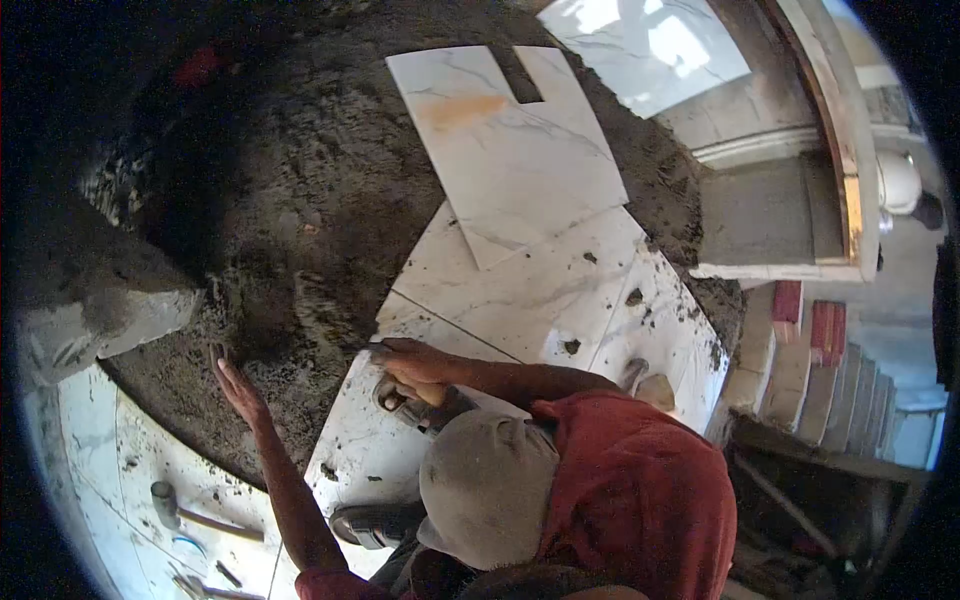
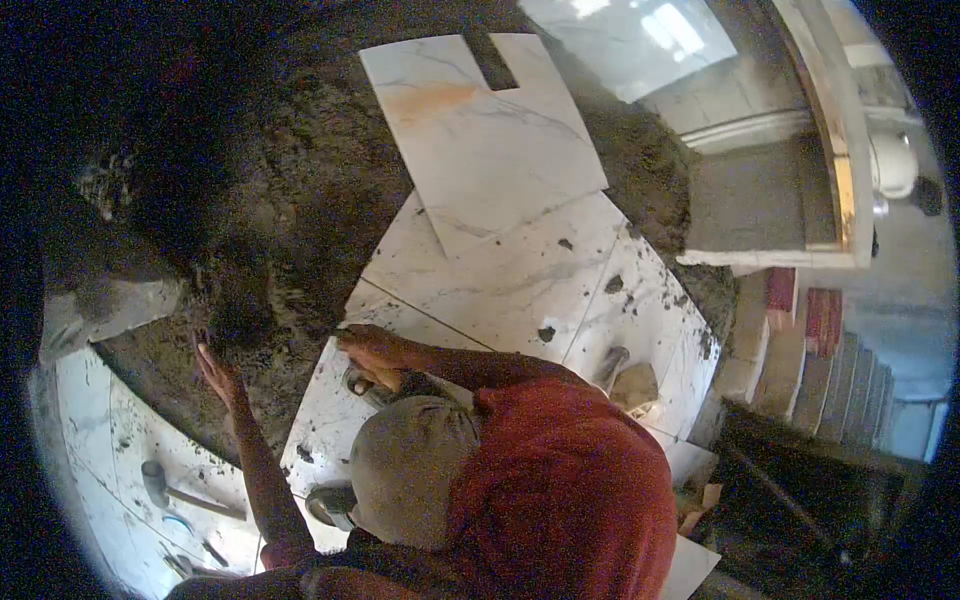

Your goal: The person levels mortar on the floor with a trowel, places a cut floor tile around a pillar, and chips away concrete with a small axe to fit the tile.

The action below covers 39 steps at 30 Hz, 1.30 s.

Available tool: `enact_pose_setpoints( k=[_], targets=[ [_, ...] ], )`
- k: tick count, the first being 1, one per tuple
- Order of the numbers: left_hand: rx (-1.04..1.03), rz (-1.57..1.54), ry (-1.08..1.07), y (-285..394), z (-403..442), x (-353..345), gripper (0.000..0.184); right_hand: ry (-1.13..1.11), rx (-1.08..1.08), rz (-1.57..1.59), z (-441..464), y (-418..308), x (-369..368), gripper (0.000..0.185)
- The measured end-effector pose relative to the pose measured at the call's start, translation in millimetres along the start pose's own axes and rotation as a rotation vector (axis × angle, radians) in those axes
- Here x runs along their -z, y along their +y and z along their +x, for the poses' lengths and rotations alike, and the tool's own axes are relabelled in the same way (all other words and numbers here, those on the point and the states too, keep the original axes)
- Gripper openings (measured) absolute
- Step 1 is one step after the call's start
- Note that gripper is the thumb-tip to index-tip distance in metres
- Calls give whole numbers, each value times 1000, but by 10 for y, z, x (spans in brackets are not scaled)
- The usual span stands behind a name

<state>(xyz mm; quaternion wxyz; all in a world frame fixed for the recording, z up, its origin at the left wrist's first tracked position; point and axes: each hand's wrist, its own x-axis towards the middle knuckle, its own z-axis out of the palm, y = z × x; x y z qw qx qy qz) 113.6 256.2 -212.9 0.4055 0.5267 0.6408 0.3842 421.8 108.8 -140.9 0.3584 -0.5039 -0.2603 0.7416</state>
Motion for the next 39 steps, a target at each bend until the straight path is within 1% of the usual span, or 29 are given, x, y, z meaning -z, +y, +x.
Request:
enact_pose_setpoints(
  k=[1,2,3,4,6,8,10,11,12,13,15,16,18,19,20,21,22,23,24,25,26,27,29,30,31,33,36,38,39],
  targets=[
    [-54,51,-16,-39,19,-34,60,25,-181,129,-325,-230,47,18],
    [-153,7,-21,314,-67,-105,59,176,362,-576,-379,75,318,17],
    [-165,-2,-26,68,-8,-110,59,242,355,-704,-552,63,478,19],
    [-201,-46,-38,-420,95,-86,59,308,341,-831,-726,46,634,22],
    [-245,-101,-61,-453,141,-154,59,346,294,-1203,-1315,-177,1074,23],
    [41,25,-40,240,-26,-162,58,534,173,-1542,-1987,-459,1702,24],
    [-14,2,-60,429,-45,-162,58,1074,16,-1571,-2391,-783,2379,24],
    [-63,-13,-83,452,-57,-145,58,1255,-36,-1444,-2639,-879,2823,24],
    [-61,-12,-82,408,-55,-122,58,1355,-12,-1230,-2880,-931,3248,24],
    [-56,-42,-89,332,-40,-127,58,1339,55,-1079,-3055,-970,3621,24],
    [-52,-70,-85,222,26,-162,58,1035,257,-908,-3018,-1086,3771,26],
    [-72,-60,-80,152,19,-163,58,796,244,-444,-2978,-1021,3801,27],
    [-91,-45,-87,127,0,-183,58,544,42,-1376,-2381,-1083,2912,27],
    [-114,-2,-80,154,-15,-199,58,414,58,-1777,-2069,-1142,2418,29],
    [-136,42,-68,164,-23,-207,58,331,124,-1667,-1716,-1076,2024,31],
    [-129,51,-66,10,9,-225,58,285,111,-1325,-1321,-988,1640,33],
    [-128,132,-72,-274,49,-247,57,293,-5,-869,-928,-939,1266,35],
    [-124,217,-68,-446,66,-195,57,282,-111,-657,-613,-947,1009,37],
    [-20,-106,-121,163,-111,-240,56,270,-195,-546,-290,-996,839,40],
    [155,175,-77,283,-120,-196,52,199,-177,-551,63,-890,936,40],
    [148,254,-158,418,-203,-192,50,190,191,-892,549,-650,1082,31],
    [25,325,-91,203,-196,-176,50,159,611,-1171,1010,-498,985,23],
    [68,338,-20,120,-295,-192,52,369,538,-1278,1339,-989,596,32],
    [-71,205,5,265,-330,-224,52,313,337,-1199,1328,-1411,330,43],
    [-58,218,14,481,-374,-236,53,334,281,-1311,1565,-1533,260,50],
    [-9,65,1,494,-440,-259,54,303,327,-1401,2012,-1605,226,51],
    [-11,114,2,453,-472,-281,55,228,304,-1284,2303,-1610,28,47],
    [-9,103,12,472,-495,-284,56,96,327,-1622,2194,-1586,-131,43],
    [-20,89,17,498,-493,-270,57,56,466,-1753,2178,-1291,-63,45]
  ],
)
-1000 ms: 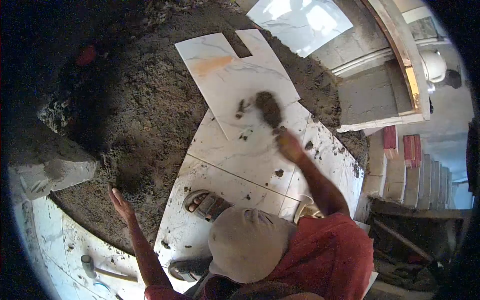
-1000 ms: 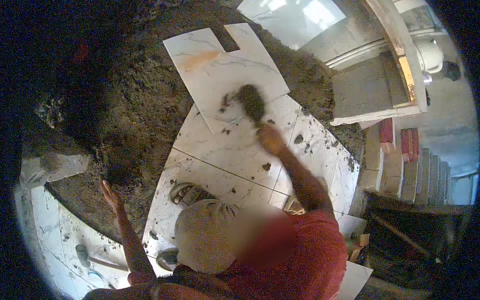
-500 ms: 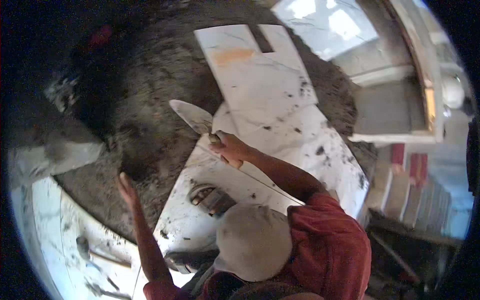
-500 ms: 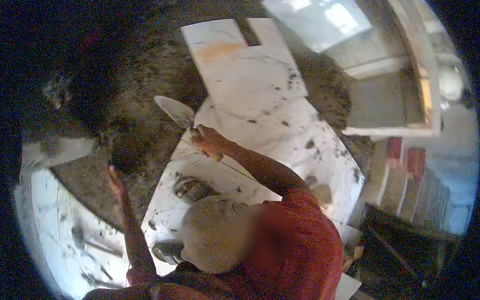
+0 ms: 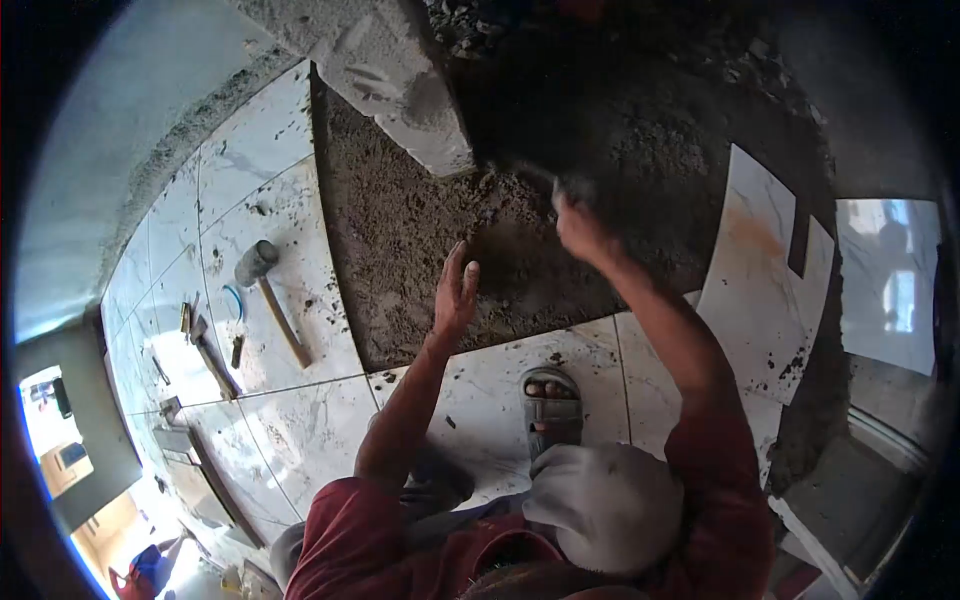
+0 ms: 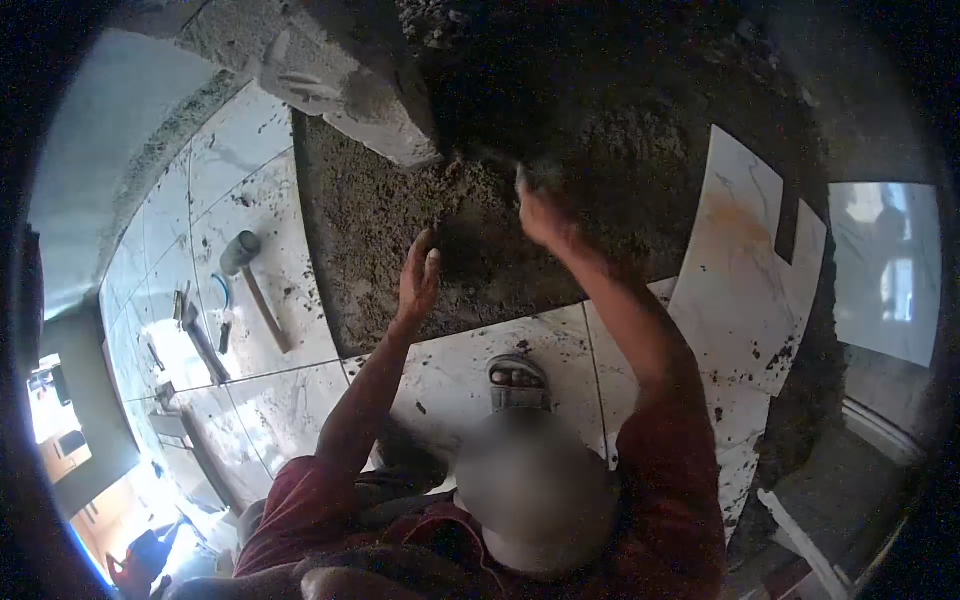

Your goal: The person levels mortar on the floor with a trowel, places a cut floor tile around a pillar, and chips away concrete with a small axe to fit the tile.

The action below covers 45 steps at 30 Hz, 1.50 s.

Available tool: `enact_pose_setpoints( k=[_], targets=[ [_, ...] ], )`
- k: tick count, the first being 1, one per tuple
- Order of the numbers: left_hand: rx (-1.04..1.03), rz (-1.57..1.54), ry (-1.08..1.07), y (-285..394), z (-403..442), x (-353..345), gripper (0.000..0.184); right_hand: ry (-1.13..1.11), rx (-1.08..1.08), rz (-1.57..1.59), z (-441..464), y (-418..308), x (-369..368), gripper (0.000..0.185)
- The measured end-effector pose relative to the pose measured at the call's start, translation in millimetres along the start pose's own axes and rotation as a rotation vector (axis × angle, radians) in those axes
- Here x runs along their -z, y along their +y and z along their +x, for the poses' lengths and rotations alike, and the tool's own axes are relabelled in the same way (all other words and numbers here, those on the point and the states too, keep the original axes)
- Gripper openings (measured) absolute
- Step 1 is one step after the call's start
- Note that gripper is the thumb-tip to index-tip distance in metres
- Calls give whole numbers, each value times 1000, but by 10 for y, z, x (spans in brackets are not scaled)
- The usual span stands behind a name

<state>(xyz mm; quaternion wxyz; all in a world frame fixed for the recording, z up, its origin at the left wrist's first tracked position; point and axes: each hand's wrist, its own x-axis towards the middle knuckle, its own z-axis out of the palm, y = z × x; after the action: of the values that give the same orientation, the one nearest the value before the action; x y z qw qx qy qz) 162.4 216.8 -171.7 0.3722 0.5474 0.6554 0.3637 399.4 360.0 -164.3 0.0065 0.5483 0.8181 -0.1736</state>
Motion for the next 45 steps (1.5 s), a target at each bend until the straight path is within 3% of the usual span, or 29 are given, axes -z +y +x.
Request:
enact_pose_setpoints(
  k=[1,7,13,15,16,18,23,27,29,31,32,34,36,38,41,44,45],
  targets=[
    [5,-3,2,4,-15,18,57,56,124,-132,-202,3,-287,47],
    [24,-10,38,-109,93,-29,58,-344,-88,297,-1185,318,-274,59],
    [-7,60,44,-79,70,-76,57,-41,-320,238,-1653,-175,-504,56],
    [-1,87,32,-110,63,-103,57,-44,-346,426,-1672,-525,-218,37],
    [11,115,19,-135,70,-116,56,-38,-345,425,-1555,-410,-222,37],
    [18,92,22,-89,100,-108,56,279,-180,301,-1153,-74,-264,41],
    [17,51,28,-56,29,-61,56,62,-154,87,-705,-54,-278,48],
    [5,64,81,-24,76,-38,54,-74,-91,109,-1265,-318,-268,49],
    [6,80,111,-60,108,-45,52,-216,-643,1111,-1434,-194,-97,46],
    [-105,193,137,-137,171,-75,49,-143,-677,1393,-1630,-98,-49,59],
    [-101,196,149,-119,259,-80,49,-151,-667,1390,-1666,-73,-31,59],
    [-185,296,66,4,481,-114,49,-173,-750,1469,-1700,-34,12,33],
    [-289,408,112,157,700,-175,45,-207,-757,1419,-1649,-44,-40,33],
    [-256,639,-83,139,958,-284,41,-223,-755,1366,-1591,-15,-199,33],
    [-313,826,-164,-91,1201,-438,39,-116,-796,1256,-1634,-24,-359,34],
    [-165,271,-88,321,1633,-416,55,-152,-795,1330,-1672,-68,-326,37],
    [-129,139,15,770,1749,-261,61,-184,-798,1362,-1679,-49,-343,37]
  ],
)
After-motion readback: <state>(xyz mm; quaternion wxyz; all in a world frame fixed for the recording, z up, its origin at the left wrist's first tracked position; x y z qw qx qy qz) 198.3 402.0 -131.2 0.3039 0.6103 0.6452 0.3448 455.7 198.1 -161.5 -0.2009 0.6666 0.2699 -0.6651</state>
